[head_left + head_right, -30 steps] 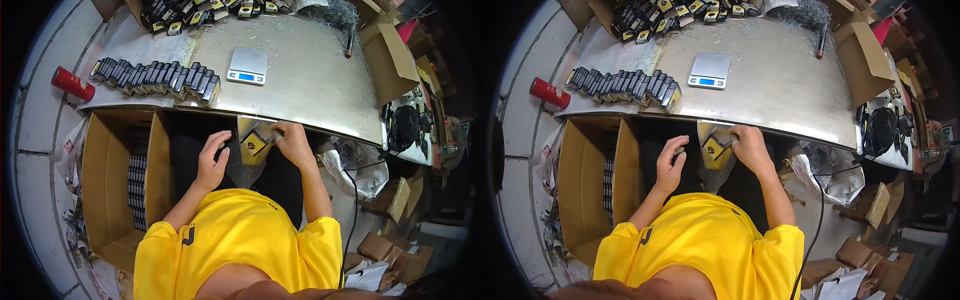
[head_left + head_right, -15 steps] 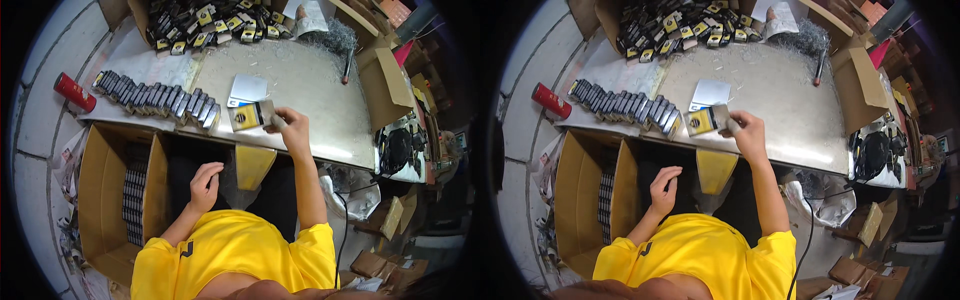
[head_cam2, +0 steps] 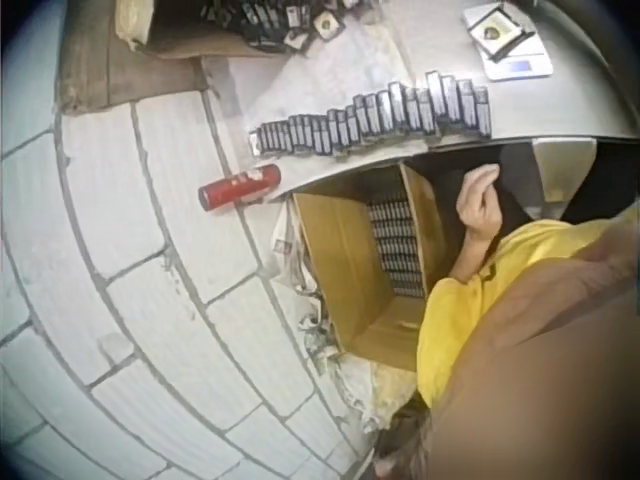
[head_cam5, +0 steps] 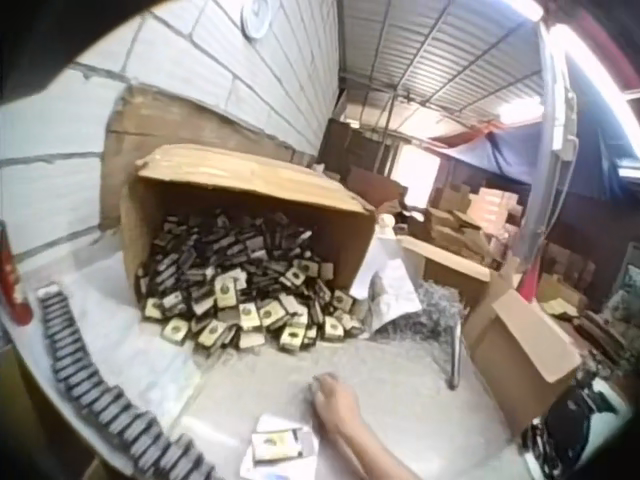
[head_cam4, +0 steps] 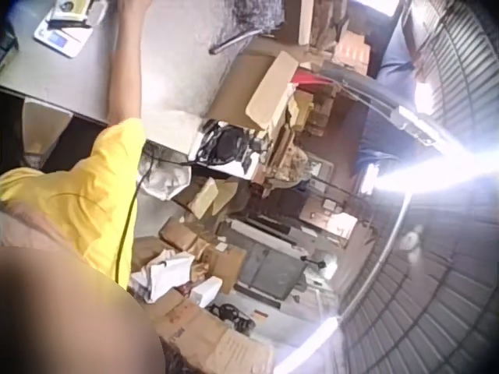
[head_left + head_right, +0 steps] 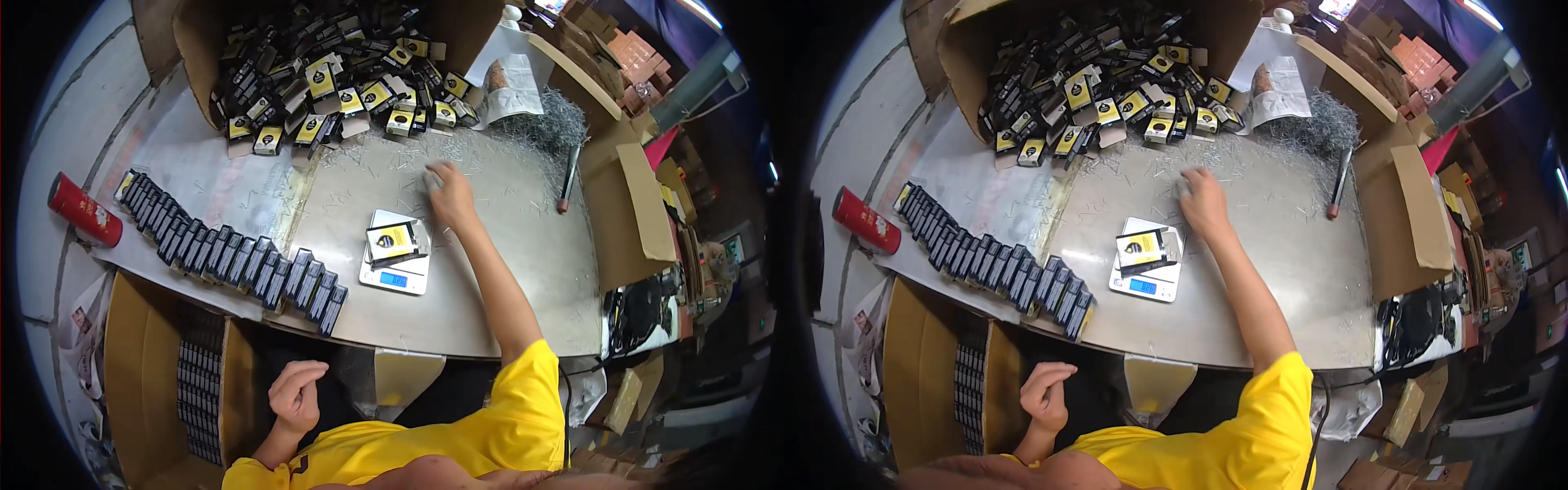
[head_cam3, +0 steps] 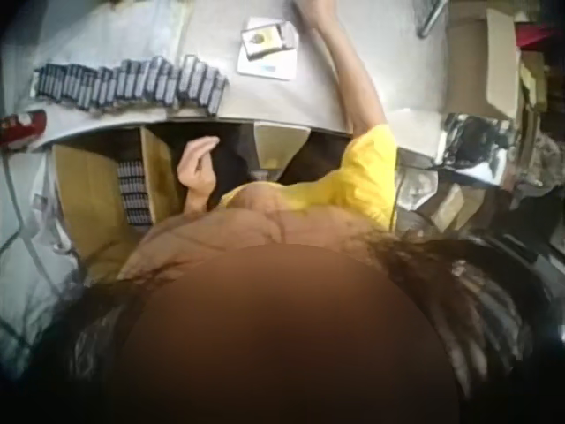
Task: Weighing small product boxes on a digital scale and organizing them into a larger cardboard shipping box.
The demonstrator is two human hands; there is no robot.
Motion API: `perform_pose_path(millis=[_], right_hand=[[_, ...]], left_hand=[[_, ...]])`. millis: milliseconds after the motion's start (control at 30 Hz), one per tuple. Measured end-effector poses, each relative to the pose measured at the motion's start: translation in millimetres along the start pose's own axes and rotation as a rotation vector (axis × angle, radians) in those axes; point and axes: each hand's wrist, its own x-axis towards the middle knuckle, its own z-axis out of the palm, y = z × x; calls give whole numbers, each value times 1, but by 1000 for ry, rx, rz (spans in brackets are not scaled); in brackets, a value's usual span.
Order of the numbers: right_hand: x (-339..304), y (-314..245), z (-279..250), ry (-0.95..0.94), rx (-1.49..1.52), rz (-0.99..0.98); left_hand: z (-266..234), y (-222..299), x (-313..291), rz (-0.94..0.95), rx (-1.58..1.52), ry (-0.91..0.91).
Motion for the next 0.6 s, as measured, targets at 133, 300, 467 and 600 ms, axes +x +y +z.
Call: perform_pose_path(millis=[133,300,467,600], right_hand=[[60,36,42,-101,-275,-322],[53,60,19,-164,-500,68],[-55,64,-21,-171,-469,-15],[-138,34,-53,-198,-424,-27]], left_hand=[[6,-2,18,-20,23,-23],[6,5,24,11,77,11],[12,11,12,20,16,-46],[12,30,18,114,8,-65]])
